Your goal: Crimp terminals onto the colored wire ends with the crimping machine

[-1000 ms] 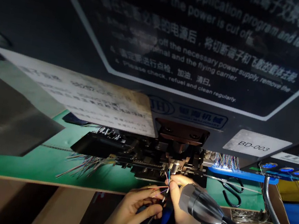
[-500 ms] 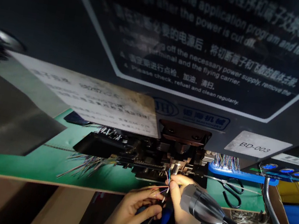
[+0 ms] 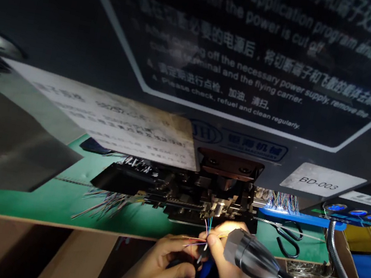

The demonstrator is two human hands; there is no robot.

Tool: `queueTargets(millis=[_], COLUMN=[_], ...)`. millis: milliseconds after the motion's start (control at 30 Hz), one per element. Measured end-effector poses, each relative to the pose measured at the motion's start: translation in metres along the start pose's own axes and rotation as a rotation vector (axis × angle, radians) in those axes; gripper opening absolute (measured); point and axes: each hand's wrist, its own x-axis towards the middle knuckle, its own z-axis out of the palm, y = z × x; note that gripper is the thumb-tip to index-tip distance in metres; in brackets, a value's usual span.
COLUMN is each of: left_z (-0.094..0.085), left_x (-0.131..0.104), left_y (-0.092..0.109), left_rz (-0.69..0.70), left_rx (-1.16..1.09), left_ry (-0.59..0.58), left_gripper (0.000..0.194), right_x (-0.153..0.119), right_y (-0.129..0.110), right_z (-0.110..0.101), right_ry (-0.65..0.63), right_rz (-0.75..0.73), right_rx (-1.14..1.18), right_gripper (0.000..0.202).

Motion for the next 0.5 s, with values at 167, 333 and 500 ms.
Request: queueTargets(millis=[167, 333, 500], left_z=[0.0076, 0.0107, 0.0100], left_x=[0.0056, 0.0072, 0.0069], left_y=[-0.0037, -0.0081, -0.0106], left_rz=[0.088, 0.160, 0.197], left_rx=[0.010, 0.061, 0.046], left_ry=[0.092, 0.136, 0.135], left_gripper=[0.006, 0.008, 0.009], right_x=[0.0032, 0.0058, 0.0077], right_y=[0.0022, -0.0010, -0.0047], right_z=[0.0059, 0.0059, 0.0063], right_ry=[0.068, 0.072, 0.060], right_rz=[0.053, 0.103, 0.119], right_rx=[0.043, 0.031, 0.008], right_gripper=[0.019, 0.018, 0.018])
